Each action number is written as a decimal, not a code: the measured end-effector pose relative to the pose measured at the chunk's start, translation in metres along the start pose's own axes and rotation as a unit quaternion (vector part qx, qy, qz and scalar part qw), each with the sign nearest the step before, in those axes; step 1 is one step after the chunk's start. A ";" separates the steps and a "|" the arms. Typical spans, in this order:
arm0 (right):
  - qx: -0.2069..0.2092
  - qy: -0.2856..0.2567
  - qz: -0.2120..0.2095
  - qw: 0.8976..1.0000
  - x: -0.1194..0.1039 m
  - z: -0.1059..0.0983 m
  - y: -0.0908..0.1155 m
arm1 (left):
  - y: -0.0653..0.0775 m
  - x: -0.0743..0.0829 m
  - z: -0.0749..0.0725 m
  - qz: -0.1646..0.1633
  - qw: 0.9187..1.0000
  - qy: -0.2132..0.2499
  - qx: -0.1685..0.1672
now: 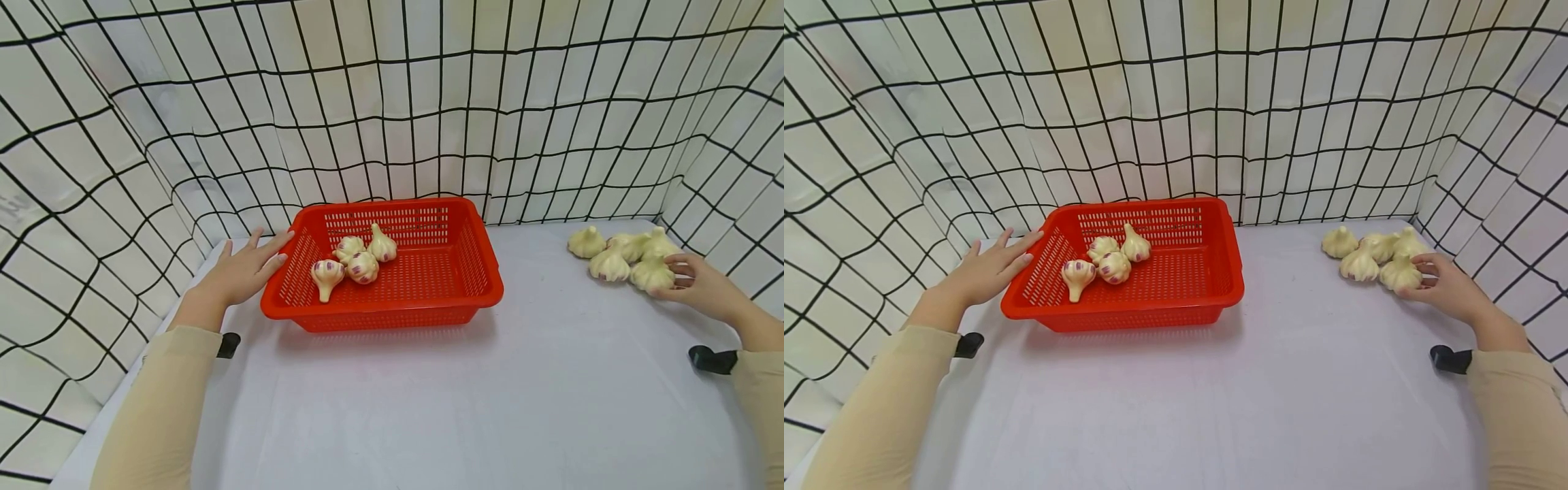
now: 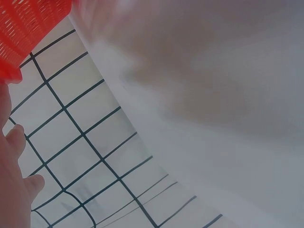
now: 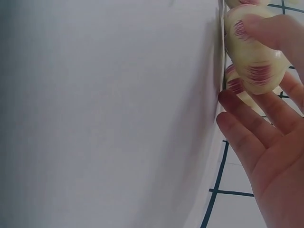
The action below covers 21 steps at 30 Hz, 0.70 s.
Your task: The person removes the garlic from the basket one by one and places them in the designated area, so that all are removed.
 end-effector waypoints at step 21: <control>-0.027 0.021 0.030 0.999 0.000 0.002 0.001 | 0.000 0.001 0.000 -0.001 1.000 -0.001 -0.008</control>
Point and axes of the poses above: each hand's wrist, its own y-axis away from the middle knuckle, its own z-axis out of the palm, x = y × z, the point moved 9 cm from there along -y, towards the middle knuckle, and after that the axes turned 2 degrees about -z, right-handed, at the moved point
